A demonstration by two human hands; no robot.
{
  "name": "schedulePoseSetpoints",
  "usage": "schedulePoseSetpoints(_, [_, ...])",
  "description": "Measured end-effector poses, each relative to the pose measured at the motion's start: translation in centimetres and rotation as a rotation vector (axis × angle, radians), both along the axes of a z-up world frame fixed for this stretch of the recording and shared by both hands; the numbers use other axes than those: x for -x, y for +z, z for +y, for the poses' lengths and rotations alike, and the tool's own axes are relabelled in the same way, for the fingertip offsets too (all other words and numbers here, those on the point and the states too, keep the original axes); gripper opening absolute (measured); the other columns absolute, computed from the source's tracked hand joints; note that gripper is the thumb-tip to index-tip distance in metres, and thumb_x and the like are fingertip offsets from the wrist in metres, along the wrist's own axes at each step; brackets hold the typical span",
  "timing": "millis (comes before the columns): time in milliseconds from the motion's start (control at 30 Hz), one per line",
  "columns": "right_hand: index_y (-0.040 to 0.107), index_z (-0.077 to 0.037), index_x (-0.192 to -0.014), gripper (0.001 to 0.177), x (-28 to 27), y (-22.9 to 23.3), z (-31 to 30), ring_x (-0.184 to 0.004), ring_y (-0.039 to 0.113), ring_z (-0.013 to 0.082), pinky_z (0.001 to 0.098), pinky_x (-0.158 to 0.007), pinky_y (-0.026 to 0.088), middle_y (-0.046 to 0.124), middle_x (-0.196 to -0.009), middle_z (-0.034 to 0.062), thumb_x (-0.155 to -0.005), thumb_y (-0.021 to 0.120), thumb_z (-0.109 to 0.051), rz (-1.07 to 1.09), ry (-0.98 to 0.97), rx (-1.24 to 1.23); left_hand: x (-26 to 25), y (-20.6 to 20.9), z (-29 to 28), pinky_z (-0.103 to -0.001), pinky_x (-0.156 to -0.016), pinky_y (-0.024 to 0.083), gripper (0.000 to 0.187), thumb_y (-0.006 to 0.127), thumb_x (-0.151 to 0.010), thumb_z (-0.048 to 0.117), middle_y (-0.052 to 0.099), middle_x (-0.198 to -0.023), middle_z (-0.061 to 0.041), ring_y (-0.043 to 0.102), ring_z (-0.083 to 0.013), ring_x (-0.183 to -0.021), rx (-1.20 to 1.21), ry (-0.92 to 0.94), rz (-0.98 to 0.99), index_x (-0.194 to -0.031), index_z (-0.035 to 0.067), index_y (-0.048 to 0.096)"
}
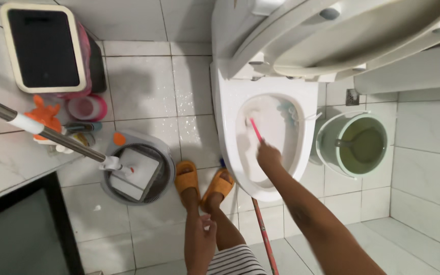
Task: The person cleans the inside and outside of a toilet using a toilet brush and wipes the floor around it with a blue brush and a cloth.
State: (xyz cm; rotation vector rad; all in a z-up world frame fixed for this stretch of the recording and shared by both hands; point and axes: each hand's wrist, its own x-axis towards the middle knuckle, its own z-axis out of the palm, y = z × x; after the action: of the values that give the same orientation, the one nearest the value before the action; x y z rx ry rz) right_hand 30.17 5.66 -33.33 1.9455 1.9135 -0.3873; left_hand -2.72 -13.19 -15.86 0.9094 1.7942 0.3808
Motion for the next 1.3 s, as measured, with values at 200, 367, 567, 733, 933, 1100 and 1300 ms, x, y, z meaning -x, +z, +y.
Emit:
schedulePoseSetpoints(200, [0.021, -0.009, -0.163, 0.071, -5.1, 13.8, -13.2, -0.084, 0.074, 0.0265, 0.0453, -0.074, 0.061, 0.074, -0.096, 0.0142, -0.099, 0.049, -0.020, -0.257, -0.036, 0.400, 0.0, -0.1, -0.6, -0.031, -0.063, 0.057, 0.032, 0.071, -0.087, 0.020, 0.075, -0.102, -0.004, 0.071, -0.0167, -0.074, 0.097, 0.158, -0.115, -0.114, 0.005, 0.064])
schedulePoseSetpoints(367, [0.024, -0.011, -0.163, 0.065, -4.1, 11.7, -1.0, -0.077, 0.074, 0.0316, 0.0460, -0.066, 0.060, 0.074, -0.088, 0.0164, -0.104, 0.047, -0.026, -0.255, -0.115, 0.292, 0.3, 0.2, 0.0, -0.030, -0.062, 0.055, 0.035, 0.069, -0.090, 0.020, 0.074, -0.100, -0.002, 0.067, -0.0170, -0.069, 0.232, 0.231, -0.246, -0.123, 0.008, 0.063])
schedulePoseSetpoints(567, [0.019, -0.008, -0.163, 0.071, -0.4, 11.6, -7.8, -0.080, 0.074, 0.0369, 0.0515, -0.071, 0.058, 0.074, -0.096, 0.0217, -0.099, 0.048, -0.022, -0.146, -0.278, 0.286, 2.2, 0.9, 0.6, -0.028, -0.067, 0.058, 0.028, 0.071, -0.091, 0.021, 0.072, -0.098, -0.001, 0.072, -0.0119, -0.078, 0.082, 0.141, -0.135, -0.115, 0.007, 0.067])
schedulePoseSetpoints(733, [0.025, -0.017, -0.162, 0.061, -1.8, 13.1, -10.9, -0.079, 0.077, 0.0362, 0.0521, -0.073, 0.061, 0.073, -0.093, 0.0229, -0.105, 0.042, -0.030, -0.240, -0.321, 0.338, 1.5, -5.2, -5.1, -0.027, -0.079, 0.055, 0.030, 0.071, -0.090, 0.021, 0.076, -0.092, -0.003, 0.073, -0.0130, -0.083, 0.220, 0.188, -0.153, -0.118, 0.011, 0.066])
schedulePoseSetpoints(933, [0.055, 0.001, -0.095, 0.021, 0.8, 5.9, 4.8, -0.043, 0.043, 0.0174, 0.0340, -0.037, 0.033, 0.049, -0.060, 0.0071, -0.099, 0.062, -0.019, 0.829, -1.462, 0.104, 1.9, -9.9, -8.2, -0.031, -0.080, 0.057, 0.033, 0.068, -0.092, 0.014, 0.073, -0.100, -0.008, 0.072, -0.0165, -0.090, 0.222, 0.384, -0.326, -0.123, 0.008, 0.061])
schedulePoseSetpoints(1100, [0.054, -0.005, -0.096, 0.008, 0.7, 6.4, 6.8, -0.041, 0.037, 0.0070, 0.0211, -0.033, 0.025, 0.039, -0.058, -0.0029, -0.097, 0.061, -0.007, 1.438, -1.762, 0.069, 2.5, -7.3, -5.9, -0.029, -0.082, 0.057, 0.033, 0.067, -0.092, 0.013, 0.073, -0.104, -0.007, 0.073, -0.0145, -0.093, 0.163, 0.335, -0.310, -0.123, 0.005, 0.060])
schedulePoseSetpoints(1300, [0.057, -0.010, -0.102, 0.009, -2.6, 13.2, 4.8, -0.037, 0.031, 0.0029, 0.0214, -0.026, 0.020, 0.037, -0.056, -0.0083, -0.100, 0.055, -0.019, 1.423, -1.559, 0.090, 2.9, -1.1, 0.3, -0.029, -0.080, 0.059, 0.031, 0.066, -0.093, 0.018, 0.072, -0.105, -0.008, 0.072, -0.0141, -0.093, 0.136, 0.213, -0.224, -0.121, 0.005, 0.062])
